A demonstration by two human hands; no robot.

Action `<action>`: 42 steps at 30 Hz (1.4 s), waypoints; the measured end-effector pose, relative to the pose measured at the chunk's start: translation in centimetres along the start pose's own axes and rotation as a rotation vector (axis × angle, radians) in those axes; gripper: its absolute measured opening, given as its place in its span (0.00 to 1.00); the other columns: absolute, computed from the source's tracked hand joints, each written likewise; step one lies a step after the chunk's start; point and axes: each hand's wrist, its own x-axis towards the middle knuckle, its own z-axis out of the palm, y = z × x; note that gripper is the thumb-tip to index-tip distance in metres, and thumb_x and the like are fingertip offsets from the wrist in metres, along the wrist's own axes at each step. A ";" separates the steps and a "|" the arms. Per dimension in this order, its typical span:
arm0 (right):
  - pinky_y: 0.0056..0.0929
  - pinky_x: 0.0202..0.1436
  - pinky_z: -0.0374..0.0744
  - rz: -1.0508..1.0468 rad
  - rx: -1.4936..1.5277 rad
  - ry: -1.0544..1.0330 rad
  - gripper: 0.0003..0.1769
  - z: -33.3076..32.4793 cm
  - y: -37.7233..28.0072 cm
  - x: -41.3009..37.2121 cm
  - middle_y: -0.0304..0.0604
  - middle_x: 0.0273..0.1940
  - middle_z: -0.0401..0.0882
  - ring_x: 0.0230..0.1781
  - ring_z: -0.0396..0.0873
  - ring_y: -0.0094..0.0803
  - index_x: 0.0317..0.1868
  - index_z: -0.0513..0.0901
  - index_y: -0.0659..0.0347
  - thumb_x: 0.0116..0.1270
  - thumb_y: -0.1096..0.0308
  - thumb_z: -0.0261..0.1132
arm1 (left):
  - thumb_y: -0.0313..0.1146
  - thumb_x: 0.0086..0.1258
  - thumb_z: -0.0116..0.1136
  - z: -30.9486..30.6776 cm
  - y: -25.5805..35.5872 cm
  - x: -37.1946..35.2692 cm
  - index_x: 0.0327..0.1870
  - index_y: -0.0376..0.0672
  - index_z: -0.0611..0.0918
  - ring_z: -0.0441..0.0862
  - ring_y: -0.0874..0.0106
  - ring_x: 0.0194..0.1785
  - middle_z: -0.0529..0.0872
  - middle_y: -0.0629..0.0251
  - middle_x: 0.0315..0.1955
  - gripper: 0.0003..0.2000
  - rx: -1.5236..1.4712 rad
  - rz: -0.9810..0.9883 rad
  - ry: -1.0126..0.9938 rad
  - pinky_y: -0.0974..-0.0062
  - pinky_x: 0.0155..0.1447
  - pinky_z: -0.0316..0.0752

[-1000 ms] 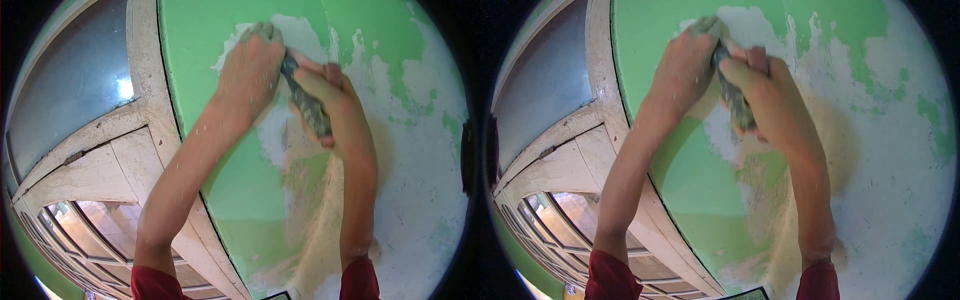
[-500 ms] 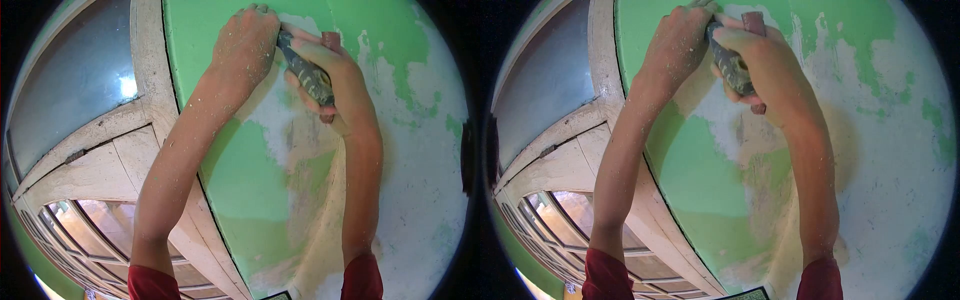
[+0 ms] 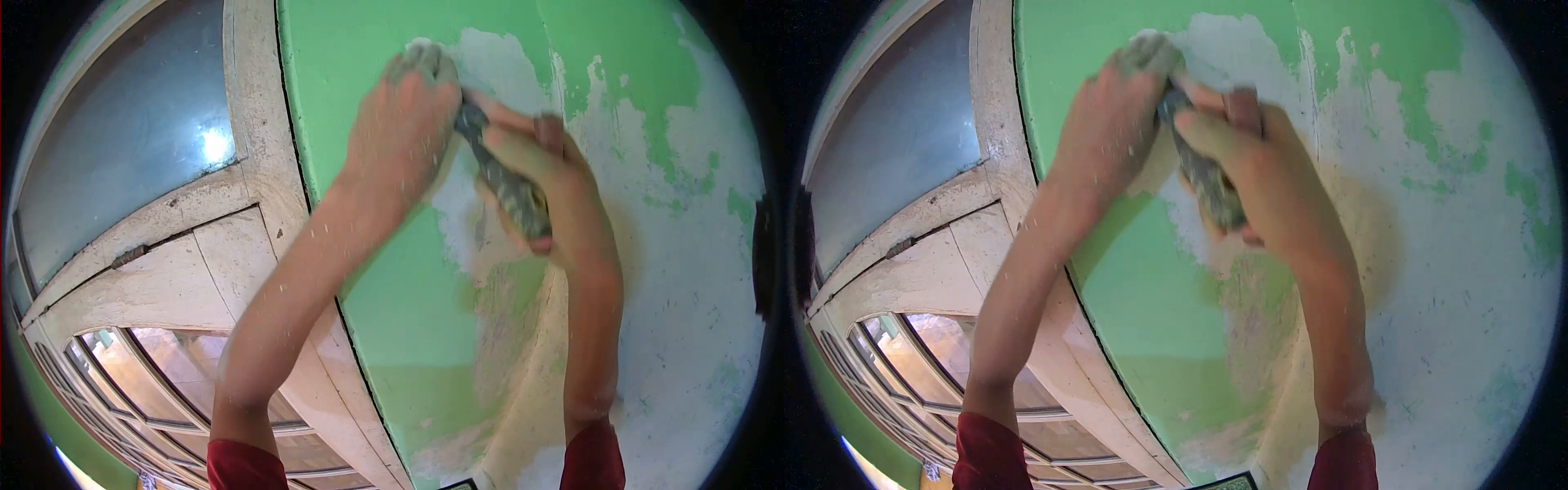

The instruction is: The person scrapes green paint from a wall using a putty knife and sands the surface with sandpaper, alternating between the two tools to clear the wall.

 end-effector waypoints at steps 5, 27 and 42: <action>0.24 0.14 0.64 -0.033 0.032 -0.054 0.25 1.0 -0.3 0.8 0.38 0.26 0.77 0.16 0.72 0.22 0.62 0.82 0.59 0.69 0.54 0.61 | 0.21 0.59 0.58 -0.9 -0.8 0.5 0.55 0.37 0.78 0.80 0.47 0.57 0.81 0.48 0.57 0.20 -0.009 -0.123 -0.246 0.56 0.58 0.79; 0.23 0.11 0.59 -0.107 0.158 0.078 0.27 2.7 2.5 -1.3 0.38 0.26 0.76 0.12 0.67 0.21 0.63 0.80 0.61 0.69 0.54 0.61 | 0.21 0.54 0.63 -1.2 0.0 -2.3 0.43 0.27 0.81 0.82 0.51 0.53 0.84 0.45 0.46 0.14 0.042 0.042 0.033 0.62 0.62 0.78; 0.21 0.14 0.57 -0.062 0.030 -0.017 0.29 0.9 0.1 1.4 0.35 0.30 0.79 0.16 0.68 0.19 0.66 0.78 0.53 0.67 0.50 0.61 | 0.20 0.54 0.60 -0.3 -0.4 0.1 0.45 0.27 0.81 0.81 0.50 0.55 0.84 0.45 0.46 0.15 -0.065 -0.055 -0.076 0.61 0.62 0.77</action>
